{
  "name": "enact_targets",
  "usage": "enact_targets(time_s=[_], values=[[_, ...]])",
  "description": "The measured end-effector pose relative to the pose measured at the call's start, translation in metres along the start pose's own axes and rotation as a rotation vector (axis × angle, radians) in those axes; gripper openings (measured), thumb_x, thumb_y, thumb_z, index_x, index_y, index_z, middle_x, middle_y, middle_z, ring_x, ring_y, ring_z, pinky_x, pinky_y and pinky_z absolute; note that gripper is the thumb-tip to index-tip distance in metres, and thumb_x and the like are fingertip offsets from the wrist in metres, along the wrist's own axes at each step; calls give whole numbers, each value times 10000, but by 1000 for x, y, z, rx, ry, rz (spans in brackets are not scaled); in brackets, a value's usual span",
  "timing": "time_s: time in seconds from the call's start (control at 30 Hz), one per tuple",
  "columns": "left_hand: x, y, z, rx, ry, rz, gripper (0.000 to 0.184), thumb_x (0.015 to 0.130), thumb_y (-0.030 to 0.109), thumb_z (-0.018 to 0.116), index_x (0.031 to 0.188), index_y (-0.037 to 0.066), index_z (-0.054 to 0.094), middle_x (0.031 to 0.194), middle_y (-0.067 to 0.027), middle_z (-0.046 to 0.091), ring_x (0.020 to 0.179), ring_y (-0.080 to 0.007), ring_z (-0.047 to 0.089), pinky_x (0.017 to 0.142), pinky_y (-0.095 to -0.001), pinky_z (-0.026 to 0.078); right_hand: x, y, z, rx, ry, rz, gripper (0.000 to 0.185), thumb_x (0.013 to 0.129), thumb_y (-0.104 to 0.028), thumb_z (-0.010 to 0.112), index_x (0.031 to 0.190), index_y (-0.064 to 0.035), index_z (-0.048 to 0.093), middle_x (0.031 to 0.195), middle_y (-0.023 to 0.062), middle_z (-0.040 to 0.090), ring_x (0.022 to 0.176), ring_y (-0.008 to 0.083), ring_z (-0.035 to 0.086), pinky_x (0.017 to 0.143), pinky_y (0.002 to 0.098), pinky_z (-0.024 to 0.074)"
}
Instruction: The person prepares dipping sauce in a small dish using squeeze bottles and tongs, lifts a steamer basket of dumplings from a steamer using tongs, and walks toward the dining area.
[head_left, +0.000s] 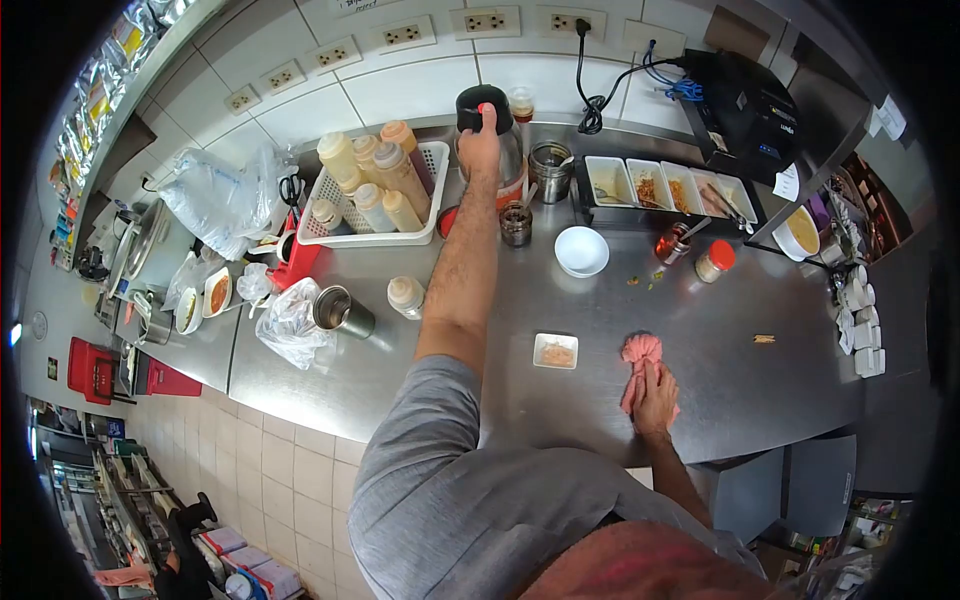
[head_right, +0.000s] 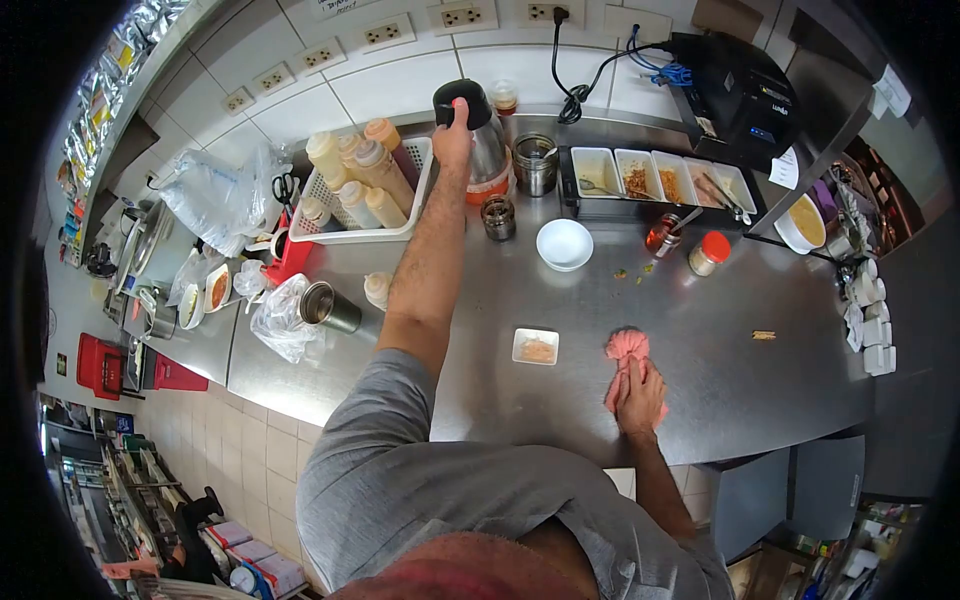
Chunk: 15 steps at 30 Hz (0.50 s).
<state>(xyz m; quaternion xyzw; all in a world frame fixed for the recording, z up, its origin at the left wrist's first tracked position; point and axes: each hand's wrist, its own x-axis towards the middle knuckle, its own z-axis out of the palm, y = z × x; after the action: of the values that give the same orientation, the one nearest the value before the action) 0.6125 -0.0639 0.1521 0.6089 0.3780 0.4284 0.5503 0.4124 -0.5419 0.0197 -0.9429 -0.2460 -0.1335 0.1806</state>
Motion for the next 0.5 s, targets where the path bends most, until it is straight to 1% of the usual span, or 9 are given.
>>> enact_targets(time_s=[0.03,0.1,0.13,0.2,0.3,0.33,0.37,0.43,0.5], values=[[4,-4,3,4,0,-2,573,693,554,650,682,-9,541,565,-48,516,479,-132,495,451,-270,401,1,1,1,2,-4,1,358,846,-205,525,1191,-110,504,1164,160,461,1057,305,443,880,396,344],[1,9,-1,-33,-84,-173,735,716,625,554,851,-95,606,836,-208,616,824,-302,589,769,-386,431,2,2,3,9,14,11,350,847,-206,525,1183,-109,512,1152,162,467,1050,306,448,877,396,349],[-2,11,-2,-32,-82,-173,735,716,625,554,851,-95,606,836,-208,616,824,-302,589,769,-386,431,3,2,3,11,12,9,350,847,-206,525,1183,-109,512,1152,162,467,1050,306,448,877,396,349],[-6,12,2,-130,3,-144,682,724,577,584,770,-104,607,774,-199,616,757,-275,583,729,-375,430,6,1,0,19,-11,28,355,854,-186,515,1200,-113,497,1157,174,459,1058,323,441,885,405,347],[-11,17,1,-152,44,-99,640,719,537,616,733,-102,600,745,-188,612,722,-258,566,715,-371,429,7,4,3,14,7,25,351,854,-194,514,1196,-116,502,1155,170,461,1056,320,444,886,402,348],[-14,17,1,-217,67,-75,598,701,495,648,718,-100,599,736,-176,612,699,-239,555,698,-366,428,7,4,3,15,7,29,351,854,-194,514,1196,-116,502,1155,170,461,1056,320,444,886,402,348],[-14,19,2,-214,64,-74,598,701,495,648,718,-100,599,736,-176,612,699,-239,555,698,-366,428,8,4,3,19,7,32,349,854,-198,514,1194,-117,505,1157,166,462,1057,315,444,888,400,348],[-10,21,0,-317,120,-54,560,680,456,672,692,-99,599,714,-167,613,677,-224,549,678,-360,428,11,2,1,27,6,35,348,854,-202,515,1191,-118,508,1159,162,462,1059,311,444,889,397,348],[0,18,1,-297,151,-58,528,665,424,687,660,-96,596,683,-156,610,655,-215,547,657,-359,430,14,-1,-2,19,47,17,335,847,-193,523,1172,-112,521,1126,159,483,1031,299,462,864,393,357]])
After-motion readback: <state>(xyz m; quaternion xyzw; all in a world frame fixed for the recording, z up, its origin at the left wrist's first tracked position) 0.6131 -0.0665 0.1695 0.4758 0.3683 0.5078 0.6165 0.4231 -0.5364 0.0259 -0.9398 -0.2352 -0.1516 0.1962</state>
